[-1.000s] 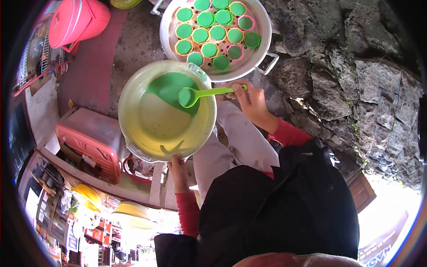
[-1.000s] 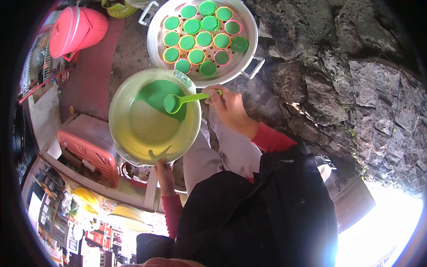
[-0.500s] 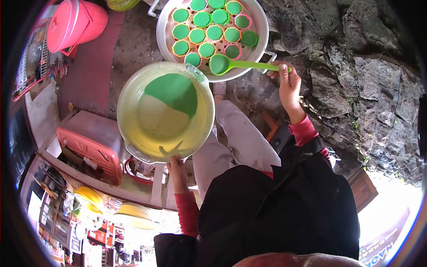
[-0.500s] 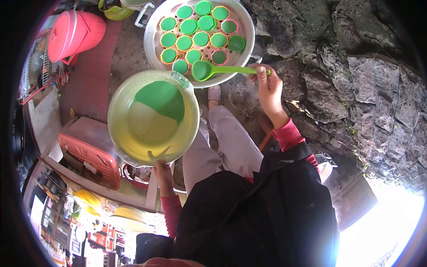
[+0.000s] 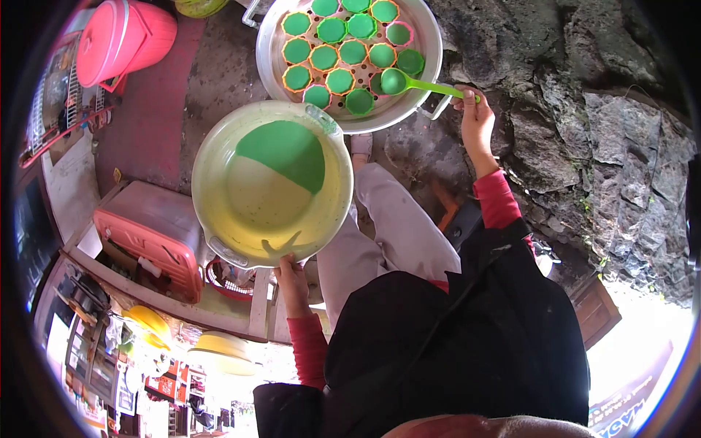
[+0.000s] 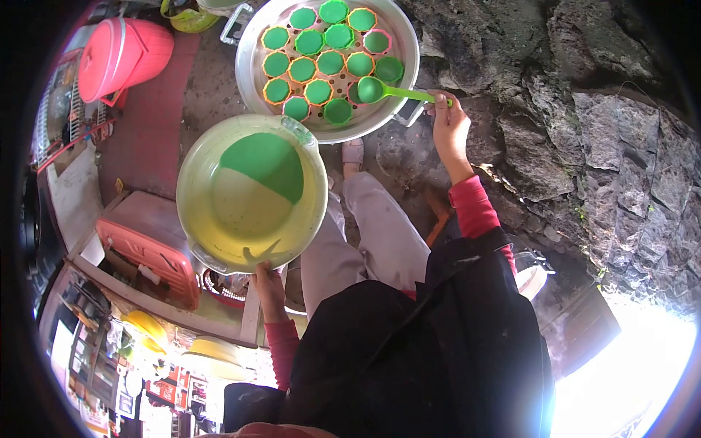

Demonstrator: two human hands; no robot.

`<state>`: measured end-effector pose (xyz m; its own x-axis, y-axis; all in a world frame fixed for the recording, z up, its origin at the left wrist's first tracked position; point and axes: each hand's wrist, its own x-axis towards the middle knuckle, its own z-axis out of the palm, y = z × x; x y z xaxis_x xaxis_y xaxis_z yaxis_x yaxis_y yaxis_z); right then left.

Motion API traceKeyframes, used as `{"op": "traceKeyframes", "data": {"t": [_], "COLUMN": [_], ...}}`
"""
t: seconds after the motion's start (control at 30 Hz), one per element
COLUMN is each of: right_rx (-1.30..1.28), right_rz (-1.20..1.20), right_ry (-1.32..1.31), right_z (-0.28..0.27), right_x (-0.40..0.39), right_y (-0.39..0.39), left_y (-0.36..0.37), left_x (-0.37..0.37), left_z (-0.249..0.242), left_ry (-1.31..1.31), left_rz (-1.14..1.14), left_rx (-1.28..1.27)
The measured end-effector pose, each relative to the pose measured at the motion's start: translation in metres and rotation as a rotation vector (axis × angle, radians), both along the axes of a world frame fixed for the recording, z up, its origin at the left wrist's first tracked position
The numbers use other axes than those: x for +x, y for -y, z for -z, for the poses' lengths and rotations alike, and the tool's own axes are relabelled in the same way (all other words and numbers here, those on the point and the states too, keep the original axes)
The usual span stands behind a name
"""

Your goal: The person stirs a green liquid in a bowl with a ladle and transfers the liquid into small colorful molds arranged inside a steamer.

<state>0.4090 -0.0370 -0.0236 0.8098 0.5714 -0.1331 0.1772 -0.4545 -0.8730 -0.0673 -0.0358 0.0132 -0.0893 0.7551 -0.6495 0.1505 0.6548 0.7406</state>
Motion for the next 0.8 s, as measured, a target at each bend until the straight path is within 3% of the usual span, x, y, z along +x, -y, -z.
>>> {"op": "traceKeyframes", "data": {"t": [0.23,0.43,0.5,0.6,0.8], "right_rx": [-0.084,-0.083,-0.058,-0.001,0.060], "right_rz": [-0.018,-0.015,-0.003,0.023,0.102], "right_ry": [0.046,0.047,0.023,-0.011,-0.056], "right_z": [-0.010,-0.007,-0.008,0.001,0.000], "right_x": [-0.006,-0.004,-0.003,0.003,0.010], "right_y": [-0.006,-0.006,-0.006,-0.002,-0.005], "left_y": [-0.002,0.002,-0.003,-0.009,-0.004], "left_x": [0.005,-0.003,0.005,0.019,0.005], "left_z": [-0.005,0.000,-0.006,-0.016,-0.006], "left_ry": [0.017,-0.158,-0.002,0.108,0.035], "left_rz": [-0.016,0.235,-0.001,-0.140,-0.055], "left_rx": [-0.008,0.127,-0.010,-0.038,-0.029]}}
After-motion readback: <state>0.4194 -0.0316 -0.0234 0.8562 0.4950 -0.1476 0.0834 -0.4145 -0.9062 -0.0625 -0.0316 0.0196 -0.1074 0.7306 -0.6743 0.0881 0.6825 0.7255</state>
